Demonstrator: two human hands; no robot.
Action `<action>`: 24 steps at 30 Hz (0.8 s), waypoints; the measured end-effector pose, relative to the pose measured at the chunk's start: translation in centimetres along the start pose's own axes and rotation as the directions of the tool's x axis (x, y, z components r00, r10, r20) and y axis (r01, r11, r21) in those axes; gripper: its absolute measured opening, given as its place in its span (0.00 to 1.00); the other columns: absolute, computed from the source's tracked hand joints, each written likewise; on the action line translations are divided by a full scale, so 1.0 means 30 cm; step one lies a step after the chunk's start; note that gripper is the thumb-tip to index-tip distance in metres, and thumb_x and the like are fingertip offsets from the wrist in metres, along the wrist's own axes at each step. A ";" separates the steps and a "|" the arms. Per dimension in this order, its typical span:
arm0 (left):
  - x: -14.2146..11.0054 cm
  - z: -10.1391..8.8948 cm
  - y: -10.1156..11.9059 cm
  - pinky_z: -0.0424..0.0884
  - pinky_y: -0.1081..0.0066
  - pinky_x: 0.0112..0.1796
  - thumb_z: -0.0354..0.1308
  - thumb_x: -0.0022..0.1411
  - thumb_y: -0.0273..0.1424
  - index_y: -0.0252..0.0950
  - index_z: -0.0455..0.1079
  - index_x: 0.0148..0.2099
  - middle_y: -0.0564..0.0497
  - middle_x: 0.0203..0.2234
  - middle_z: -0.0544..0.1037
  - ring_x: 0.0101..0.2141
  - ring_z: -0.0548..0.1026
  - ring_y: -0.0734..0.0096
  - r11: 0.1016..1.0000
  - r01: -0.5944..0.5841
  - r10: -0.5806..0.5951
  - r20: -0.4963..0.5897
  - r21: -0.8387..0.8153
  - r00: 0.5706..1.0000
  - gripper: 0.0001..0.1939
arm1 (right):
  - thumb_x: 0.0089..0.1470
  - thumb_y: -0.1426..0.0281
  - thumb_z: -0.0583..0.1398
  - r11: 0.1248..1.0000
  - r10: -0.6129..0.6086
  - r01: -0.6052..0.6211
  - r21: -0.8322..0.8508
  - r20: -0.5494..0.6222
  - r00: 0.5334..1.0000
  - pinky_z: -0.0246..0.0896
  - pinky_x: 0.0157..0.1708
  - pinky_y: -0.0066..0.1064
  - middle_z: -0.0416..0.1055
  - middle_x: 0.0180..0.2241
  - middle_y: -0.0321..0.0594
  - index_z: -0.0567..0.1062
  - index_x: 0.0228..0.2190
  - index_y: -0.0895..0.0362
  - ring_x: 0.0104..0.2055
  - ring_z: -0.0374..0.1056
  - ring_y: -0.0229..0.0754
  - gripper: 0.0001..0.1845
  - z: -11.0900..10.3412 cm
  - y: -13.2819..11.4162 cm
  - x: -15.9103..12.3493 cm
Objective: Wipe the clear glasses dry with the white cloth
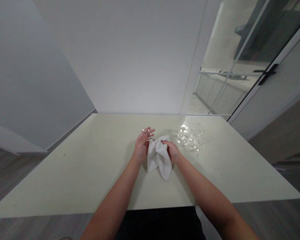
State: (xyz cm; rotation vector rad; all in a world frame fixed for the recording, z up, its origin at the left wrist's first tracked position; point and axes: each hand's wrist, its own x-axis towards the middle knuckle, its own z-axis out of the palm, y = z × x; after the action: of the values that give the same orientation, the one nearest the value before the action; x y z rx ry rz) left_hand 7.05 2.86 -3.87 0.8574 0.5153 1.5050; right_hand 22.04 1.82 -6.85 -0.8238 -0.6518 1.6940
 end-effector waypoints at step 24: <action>-0.014 0.008 -0.017 0.68 0.66 0.48 0.68 0.51 0.32 0.42 0.63 0.59 0.43 0.54 0.70 0.48 0.70 0.66 0.867 -0.263 0.158 0.265 0.423 0.951 0.34 | 0.37 0.66 0.67 0.965 -0.114 0.065 -0.254 -0.181 0.977 0.63 0.31 0.30 0.76 0.27 0.38 0.76 0.30 0.59 0.27 0.70 0.40 0.15 0.003 0.038 0.001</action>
State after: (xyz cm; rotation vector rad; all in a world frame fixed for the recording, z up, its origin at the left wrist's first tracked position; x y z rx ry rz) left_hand 7.55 2.46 -4.18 1.4755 0.6337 1.4815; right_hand 21.31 1.55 -7.67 -1.1047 -0.7626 1.4460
